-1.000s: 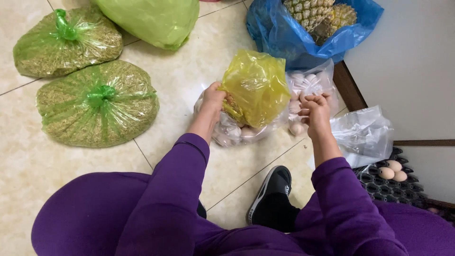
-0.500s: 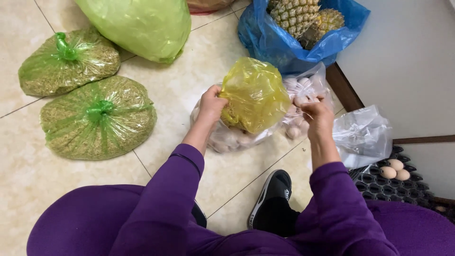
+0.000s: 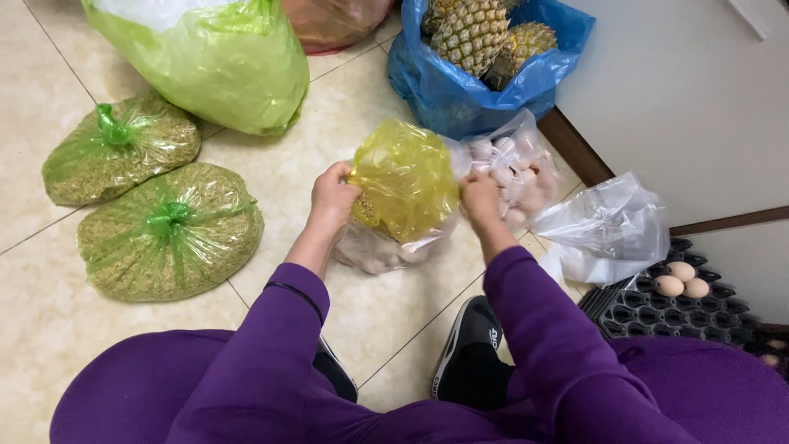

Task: Bagging eggs and grain into smaller plastic bags while sitting on the floor.

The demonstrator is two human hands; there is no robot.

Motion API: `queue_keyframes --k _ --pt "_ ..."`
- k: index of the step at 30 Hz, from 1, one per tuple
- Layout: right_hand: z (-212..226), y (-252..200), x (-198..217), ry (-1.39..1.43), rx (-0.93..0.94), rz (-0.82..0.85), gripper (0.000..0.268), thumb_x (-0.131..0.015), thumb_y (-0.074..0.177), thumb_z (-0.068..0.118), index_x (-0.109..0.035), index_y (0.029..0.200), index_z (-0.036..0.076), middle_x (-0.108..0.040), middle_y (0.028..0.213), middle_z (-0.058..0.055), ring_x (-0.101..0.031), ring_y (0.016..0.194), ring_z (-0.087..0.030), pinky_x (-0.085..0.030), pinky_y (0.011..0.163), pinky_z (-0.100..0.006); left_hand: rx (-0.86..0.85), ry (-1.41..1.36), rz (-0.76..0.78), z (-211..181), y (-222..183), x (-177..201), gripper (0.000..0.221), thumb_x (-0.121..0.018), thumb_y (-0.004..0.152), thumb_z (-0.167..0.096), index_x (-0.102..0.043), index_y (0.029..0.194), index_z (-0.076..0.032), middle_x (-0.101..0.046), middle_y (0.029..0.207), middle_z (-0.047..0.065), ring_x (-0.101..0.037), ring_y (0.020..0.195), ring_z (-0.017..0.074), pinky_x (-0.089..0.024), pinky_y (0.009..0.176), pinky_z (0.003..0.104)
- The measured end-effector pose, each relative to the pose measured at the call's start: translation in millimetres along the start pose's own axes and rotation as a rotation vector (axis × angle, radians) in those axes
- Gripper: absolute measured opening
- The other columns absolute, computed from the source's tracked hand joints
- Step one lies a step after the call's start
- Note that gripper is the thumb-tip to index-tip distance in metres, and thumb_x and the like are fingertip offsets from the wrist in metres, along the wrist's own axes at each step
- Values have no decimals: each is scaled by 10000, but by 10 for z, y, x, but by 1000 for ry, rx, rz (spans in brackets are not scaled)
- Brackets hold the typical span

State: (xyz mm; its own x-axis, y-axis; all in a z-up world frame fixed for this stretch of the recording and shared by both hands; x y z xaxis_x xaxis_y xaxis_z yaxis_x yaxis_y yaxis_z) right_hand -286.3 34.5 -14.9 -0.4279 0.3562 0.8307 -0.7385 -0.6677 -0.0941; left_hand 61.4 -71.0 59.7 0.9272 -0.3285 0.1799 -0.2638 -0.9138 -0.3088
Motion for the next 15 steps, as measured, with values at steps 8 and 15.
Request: queue_keyframes --k 8,15 --pt "-498 -249 894 614 -135 -121 62 -715 693 120 -661 699 90 -536 513 -80 -592 455 -178 -481 470 -274 21 -38 1 262 185 -76 232 -613 826 113 -704 980 -35 -686 1135 213 -694 986 322 -576 805 426" --pt "784 -823 1180 804 174 130 589 -641 788 15 -541 1366 55 -625 1202 -193 -653 996 -256 -632 721 -348 48 -36 17 125 112 -14 254 -599 817 126 -709 956 -55 -690 1127 206 -687 953 307 -581 813 390"
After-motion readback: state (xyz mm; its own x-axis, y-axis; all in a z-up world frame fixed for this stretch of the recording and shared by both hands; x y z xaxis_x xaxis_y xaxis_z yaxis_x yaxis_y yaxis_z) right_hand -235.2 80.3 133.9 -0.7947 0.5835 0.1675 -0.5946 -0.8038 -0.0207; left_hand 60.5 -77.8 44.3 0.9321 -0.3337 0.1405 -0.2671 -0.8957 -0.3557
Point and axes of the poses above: each hand's wrist, its own y-axis towards the middle knuckle, its own x-axis out of the back of the hand, z = x × y, the point moved 9 cm from there along y, towards the middle knuckle
